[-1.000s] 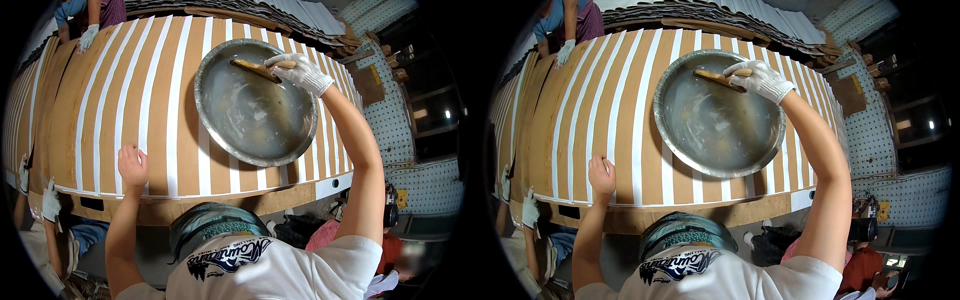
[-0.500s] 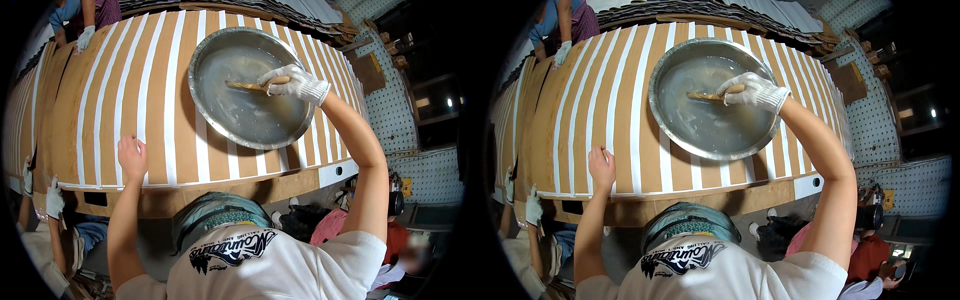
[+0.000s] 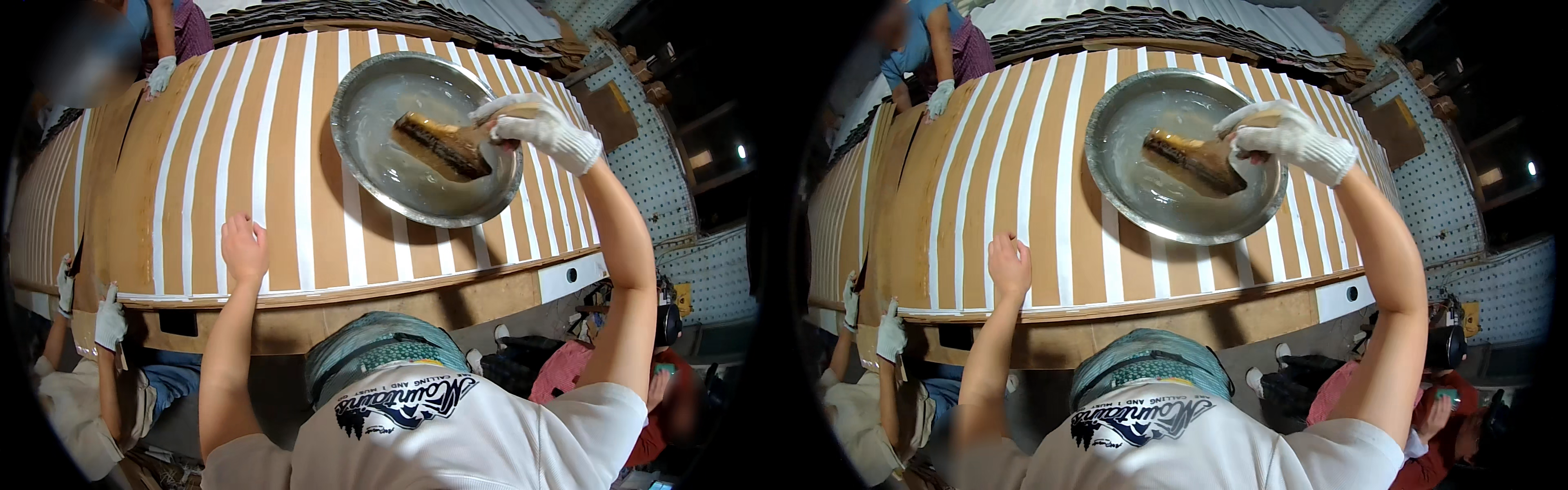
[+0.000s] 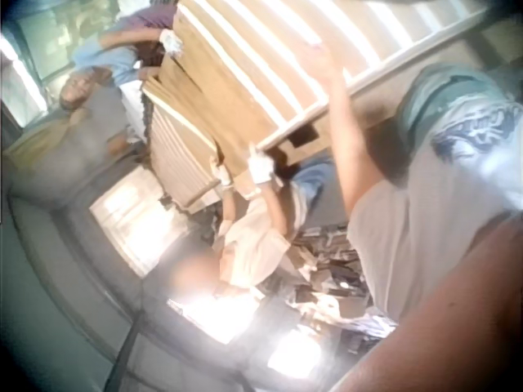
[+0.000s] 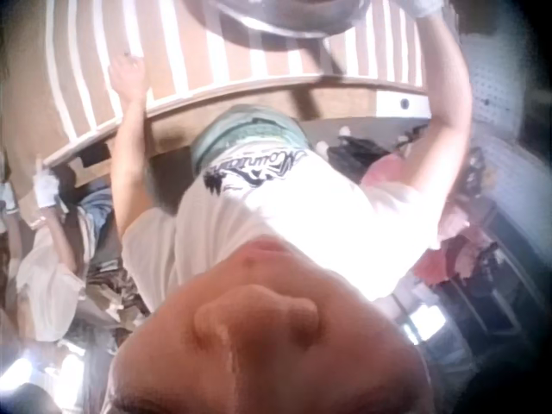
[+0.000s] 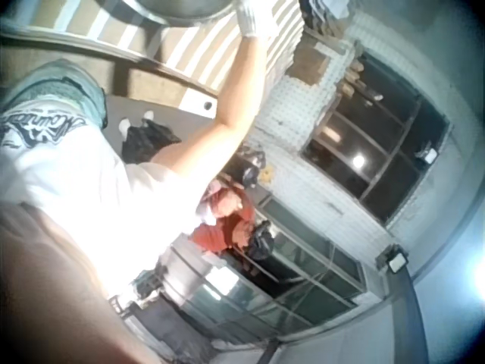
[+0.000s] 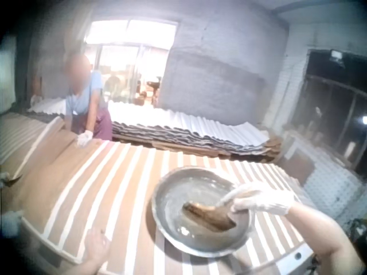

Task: The person repeatedly dips a brush into a metal bowl of liquid and applies it to the surface of a large cardboard structure with white stripes. The person also briefly handles a black electric kettle and a small wooden block.

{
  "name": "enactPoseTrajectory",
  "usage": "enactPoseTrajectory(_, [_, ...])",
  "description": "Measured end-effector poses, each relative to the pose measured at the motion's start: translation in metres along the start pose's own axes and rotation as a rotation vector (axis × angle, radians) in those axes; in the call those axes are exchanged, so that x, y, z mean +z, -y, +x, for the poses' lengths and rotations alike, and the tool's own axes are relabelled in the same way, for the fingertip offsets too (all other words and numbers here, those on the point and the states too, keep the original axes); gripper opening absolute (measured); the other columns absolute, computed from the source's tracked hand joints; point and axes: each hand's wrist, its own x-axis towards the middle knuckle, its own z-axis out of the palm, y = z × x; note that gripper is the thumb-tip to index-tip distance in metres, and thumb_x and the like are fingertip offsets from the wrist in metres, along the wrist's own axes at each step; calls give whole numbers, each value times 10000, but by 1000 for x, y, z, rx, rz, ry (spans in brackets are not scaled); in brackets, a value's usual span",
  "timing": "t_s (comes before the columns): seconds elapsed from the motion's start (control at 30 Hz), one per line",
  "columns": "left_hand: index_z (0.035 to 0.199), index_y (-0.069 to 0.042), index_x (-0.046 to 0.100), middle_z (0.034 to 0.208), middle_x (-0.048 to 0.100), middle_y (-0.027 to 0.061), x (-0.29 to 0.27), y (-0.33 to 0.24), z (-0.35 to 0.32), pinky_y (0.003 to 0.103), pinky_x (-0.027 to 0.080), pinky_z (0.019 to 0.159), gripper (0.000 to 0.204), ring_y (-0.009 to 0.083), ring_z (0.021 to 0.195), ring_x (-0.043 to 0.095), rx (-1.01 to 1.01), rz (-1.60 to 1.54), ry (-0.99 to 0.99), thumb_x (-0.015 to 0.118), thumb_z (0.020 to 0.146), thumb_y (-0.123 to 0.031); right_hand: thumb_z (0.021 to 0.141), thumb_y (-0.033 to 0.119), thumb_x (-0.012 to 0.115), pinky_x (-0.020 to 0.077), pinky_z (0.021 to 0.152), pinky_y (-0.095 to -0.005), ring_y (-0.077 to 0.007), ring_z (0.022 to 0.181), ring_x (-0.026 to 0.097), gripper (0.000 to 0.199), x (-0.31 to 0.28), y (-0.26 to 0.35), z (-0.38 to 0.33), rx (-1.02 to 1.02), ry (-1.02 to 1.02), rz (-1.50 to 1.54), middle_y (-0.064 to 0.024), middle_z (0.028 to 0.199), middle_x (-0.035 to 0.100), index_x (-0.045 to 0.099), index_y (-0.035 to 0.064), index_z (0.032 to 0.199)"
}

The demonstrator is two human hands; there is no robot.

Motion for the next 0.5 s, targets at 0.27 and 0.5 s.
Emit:
enactPoseTrajectory(0.27, [1014,-18,573,1017,599,139,-4,-4,4,462,469,808,177,349,923,561,-3,-7,43,586,871,-122,909,220,734,529,534,-225,-80,596,631,293,43,19,-9,136,-212,160,-54,750,704,732,49,1147])
enactPoseTrajectory(0.5, [1040,-10,580,1008,603,147,-8,-2,2,461,466,804,196,354,928,560,16,-10,47,594,863,-94,887,360,667,583,776,-364,-232,795,709,325,83,18,19,101,-7,-179,-107,932,759,758,172,1137])
